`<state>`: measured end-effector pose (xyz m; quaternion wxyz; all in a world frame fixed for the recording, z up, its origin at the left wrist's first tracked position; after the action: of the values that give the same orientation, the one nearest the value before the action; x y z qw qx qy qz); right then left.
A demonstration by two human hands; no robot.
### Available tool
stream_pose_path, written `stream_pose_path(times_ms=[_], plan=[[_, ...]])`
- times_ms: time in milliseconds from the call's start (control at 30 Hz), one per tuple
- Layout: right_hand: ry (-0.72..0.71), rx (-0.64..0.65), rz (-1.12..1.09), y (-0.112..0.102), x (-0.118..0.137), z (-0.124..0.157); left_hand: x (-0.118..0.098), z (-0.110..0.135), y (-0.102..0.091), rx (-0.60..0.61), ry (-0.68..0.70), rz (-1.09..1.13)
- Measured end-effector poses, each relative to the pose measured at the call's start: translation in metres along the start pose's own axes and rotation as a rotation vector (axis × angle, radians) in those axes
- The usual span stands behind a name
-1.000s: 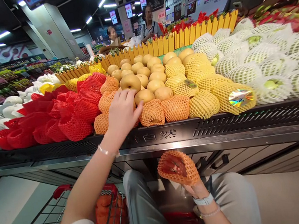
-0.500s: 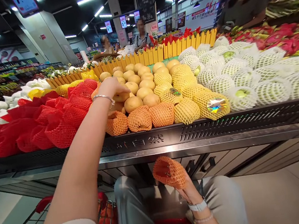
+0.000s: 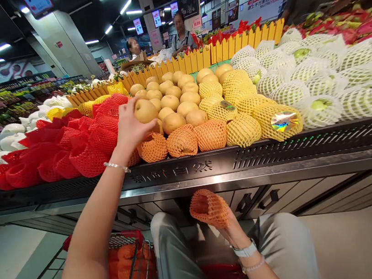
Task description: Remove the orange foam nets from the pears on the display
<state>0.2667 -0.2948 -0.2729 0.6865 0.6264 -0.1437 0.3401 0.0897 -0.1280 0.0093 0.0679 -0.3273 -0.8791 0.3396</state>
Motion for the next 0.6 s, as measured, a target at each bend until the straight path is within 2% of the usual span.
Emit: stream_pose_path(times_ms=[100,167,267,367,400,467,533,600], plan=[[-0.075,-0.064,0.116,-0.006,0.007,0.001,-0.012,0.020,-0.022,-0.271,0.124,0.087],[-0.141,-0.123,0.259,-0.010,0.015,0.002,-0.023,0.043,-0.032,-0.350,0.192,0.132],[-0.231,-0.198,0.435,-0.015,0.025,0.005,-0.042,0.097,-0.026,-0.381,0.239,0.239],[-0.246,-0.173,0.540,-0.015,0.025,0.010,-0.059,0.165,0.004,-0.268,0.265,0.504],[-0.250,-0.155,0.587,-0.014,0.022,0.011,-0.063,0.186,0.016,-0.243,0.228,0.593],[-0.272,-0.122,0.687,-0.011,0.013,0.011,-0.066,0.220,0.039,-0.189,0.014,0.760],[-0.300,-0.102,0.760,-0.006,0.004,0.009,-0.066,0.242,0.055,-0.179,-0.272,0.873],[-0.324,-0.073,0.822,0.001,-0.005,0.006,-0.065,0.254,0.066,-0.180,-0.524,0.958]])
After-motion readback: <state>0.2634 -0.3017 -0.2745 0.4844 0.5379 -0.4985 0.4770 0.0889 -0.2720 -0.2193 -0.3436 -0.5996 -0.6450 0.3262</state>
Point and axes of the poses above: each hand's wrist, its own z-axis away from the middle knuckle, its own y-axis out of the palm, x = y × z, the point moved 1 cm from there along -z, towards the middle knuckle, and after that the axes turned 13 degrees about y, right-handed, at the moved point
